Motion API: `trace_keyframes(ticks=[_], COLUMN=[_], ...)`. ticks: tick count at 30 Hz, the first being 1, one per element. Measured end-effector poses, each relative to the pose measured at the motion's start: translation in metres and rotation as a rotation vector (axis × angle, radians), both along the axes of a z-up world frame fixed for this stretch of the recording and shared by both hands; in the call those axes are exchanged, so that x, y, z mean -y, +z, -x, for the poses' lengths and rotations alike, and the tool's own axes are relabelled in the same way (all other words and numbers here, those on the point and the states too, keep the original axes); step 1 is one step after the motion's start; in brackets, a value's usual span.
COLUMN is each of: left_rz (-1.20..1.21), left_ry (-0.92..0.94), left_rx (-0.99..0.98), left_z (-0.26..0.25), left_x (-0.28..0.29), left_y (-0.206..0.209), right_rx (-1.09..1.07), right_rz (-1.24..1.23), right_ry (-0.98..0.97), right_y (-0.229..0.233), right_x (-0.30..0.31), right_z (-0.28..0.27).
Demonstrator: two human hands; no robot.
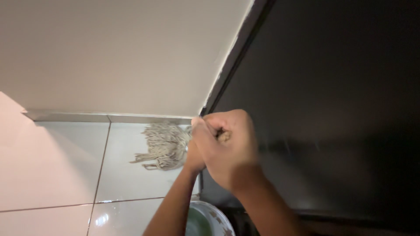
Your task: Mopping a tiled floor in an entryway and unlocking a security gate.
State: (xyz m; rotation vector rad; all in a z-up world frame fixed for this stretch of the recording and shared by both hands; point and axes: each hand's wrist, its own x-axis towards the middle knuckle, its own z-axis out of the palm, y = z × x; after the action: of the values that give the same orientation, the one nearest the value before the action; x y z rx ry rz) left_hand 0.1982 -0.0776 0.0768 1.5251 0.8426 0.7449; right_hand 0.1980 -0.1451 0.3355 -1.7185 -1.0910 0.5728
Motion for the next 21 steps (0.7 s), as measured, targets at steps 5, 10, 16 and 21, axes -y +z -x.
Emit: trace_keyframes(ticks=[5,10,16,21], left_rz=[0.076,0.084,0.039,0.085], left_ry=[-0.116,-0.147,-0.123,-0.206], left_rx=[0.051,-0.065,-0.342,-0.453], left_z=[-0.003,-0.002,-0.012,-0.017], left_x=[0.015,0.014,0.013,0.014], left_y=[-0.020,-0.018,-0.016,0.005], right_rx=[0.068,-0.017,-0.052,-0.178], right_rz=[-0.024,-0.174,-0.302,-0.357], right_ry=[-0.224,-0.297,-0.395,-0.473], right_y=[0.016,0.007,0.014,0.019], right_x=[-0.006,-0.020,-0.038,-0.040], right_z=[0.006,-0.010,-0.045,-0.073])
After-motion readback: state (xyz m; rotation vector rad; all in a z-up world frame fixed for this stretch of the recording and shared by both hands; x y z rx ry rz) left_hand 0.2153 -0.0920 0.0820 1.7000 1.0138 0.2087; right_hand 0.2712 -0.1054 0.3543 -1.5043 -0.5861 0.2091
